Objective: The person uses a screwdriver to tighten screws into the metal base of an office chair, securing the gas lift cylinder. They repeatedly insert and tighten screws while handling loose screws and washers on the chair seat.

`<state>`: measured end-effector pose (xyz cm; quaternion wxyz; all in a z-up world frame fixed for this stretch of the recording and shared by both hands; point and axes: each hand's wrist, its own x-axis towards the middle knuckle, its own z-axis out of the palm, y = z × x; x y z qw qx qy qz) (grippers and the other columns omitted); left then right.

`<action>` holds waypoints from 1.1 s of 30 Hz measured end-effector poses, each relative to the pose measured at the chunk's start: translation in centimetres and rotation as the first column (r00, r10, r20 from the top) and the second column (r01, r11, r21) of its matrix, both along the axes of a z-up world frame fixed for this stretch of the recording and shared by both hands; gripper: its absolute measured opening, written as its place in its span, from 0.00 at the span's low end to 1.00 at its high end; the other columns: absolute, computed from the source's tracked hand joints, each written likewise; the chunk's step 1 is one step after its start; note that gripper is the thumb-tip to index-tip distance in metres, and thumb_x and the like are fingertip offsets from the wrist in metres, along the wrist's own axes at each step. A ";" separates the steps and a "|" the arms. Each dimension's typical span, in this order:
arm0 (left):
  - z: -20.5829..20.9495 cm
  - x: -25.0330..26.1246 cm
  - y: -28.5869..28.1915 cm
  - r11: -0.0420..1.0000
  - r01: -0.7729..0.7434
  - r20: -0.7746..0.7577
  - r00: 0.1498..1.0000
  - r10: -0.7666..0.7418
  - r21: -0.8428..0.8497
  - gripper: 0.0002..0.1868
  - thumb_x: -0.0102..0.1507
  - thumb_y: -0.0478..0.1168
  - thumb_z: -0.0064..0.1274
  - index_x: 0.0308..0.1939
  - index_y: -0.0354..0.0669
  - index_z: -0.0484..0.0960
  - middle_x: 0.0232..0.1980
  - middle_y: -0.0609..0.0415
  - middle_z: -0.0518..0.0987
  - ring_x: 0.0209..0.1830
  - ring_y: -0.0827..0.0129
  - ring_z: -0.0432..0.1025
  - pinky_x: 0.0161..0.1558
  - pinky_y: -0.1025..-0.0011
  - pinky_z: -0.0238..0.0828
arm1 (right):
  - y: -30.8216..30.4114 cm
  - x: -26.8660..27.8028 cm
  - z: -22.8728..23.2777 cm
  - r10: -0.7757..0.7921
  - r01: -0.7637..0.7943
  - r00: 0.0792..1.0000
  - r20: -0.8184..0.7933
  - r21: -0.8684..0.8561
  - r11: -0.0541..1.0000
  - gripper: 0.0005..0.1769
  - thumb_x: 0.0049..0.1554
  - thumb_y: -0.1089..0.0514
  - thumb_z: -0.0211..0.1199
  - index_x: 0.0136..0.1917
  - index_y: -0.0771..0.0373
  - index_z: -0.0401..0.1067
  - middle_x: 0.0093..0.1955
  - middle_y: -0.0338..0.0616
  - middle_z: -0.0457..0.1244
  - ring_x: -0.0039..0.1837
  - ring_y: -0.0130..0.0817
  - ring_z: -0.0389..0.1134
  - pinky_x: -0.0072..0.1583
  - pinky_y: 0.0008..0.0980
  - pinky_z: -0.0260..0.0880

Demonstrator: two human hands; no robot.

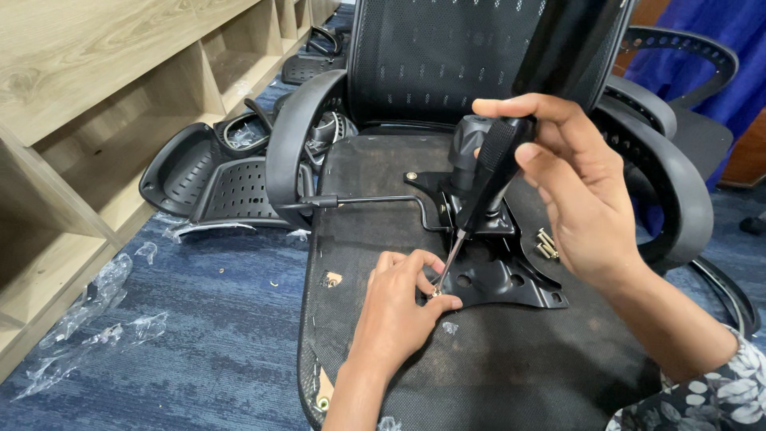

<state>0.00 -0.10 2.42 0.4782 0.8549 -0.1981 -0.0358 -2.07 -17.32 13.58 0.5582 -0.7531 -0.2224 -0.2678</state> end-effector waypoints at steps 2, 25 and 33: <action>0.1 -0.1 0.1 1.000 0.007 -0.005 1.000 -0.007 0.012 0.22 0.50 0.44 0.71 0.46 0.52 0.82 0.30 0.60 0.81 0.58 0.70 0.68 0.63 0.66 0.65 | 0.2 0.0 -0.2 0.015 -0.015 1.000 0.006 0.006 1.000 0.16 0.64 0.67 0.54 0.65 0.64 0.63 0.67 0.46 0.65 0.65 0.25 0.67 0.70 0.27 0.69; -1.0 0.0 0.1 0.962 0.052 -0.083 0.994 -0.077 -0.269 0.07 0.56 0.34 0.60 0.38 0.43 0.88 0.44 0.55 0.85 0.43 0.68 0.83 0.48 0.69 0.79 | -0.9 0.6 -0.7 0.086 -0.087 0.996 -0.030 -0.053 0.995 0.25 0.68 0.65 0.55 0.76 0.64 0.58 0.68 0.50 0.65 0.65 0.37 0.72 0.70 0.36 0.74; -1.2 0.1 0.1 0.975 0.022 -0.033 0.999 -0.030 -0.222 0.08 0.53 0.38 0.65 0.37 0.45 0.89 0.41 0.56 0.88 0.49 0.70 0.80 0.54 0.69 0.73 | -1.3 0.5 -1.3 0.015 -0.013 1.000 0.026 -0.065 0.998 0.20 0.68 0.68 0.61 0.72 0.67 0.64 0.59 0.43 0.64 0.63 0.26 0.68 0.69 0.30 0.71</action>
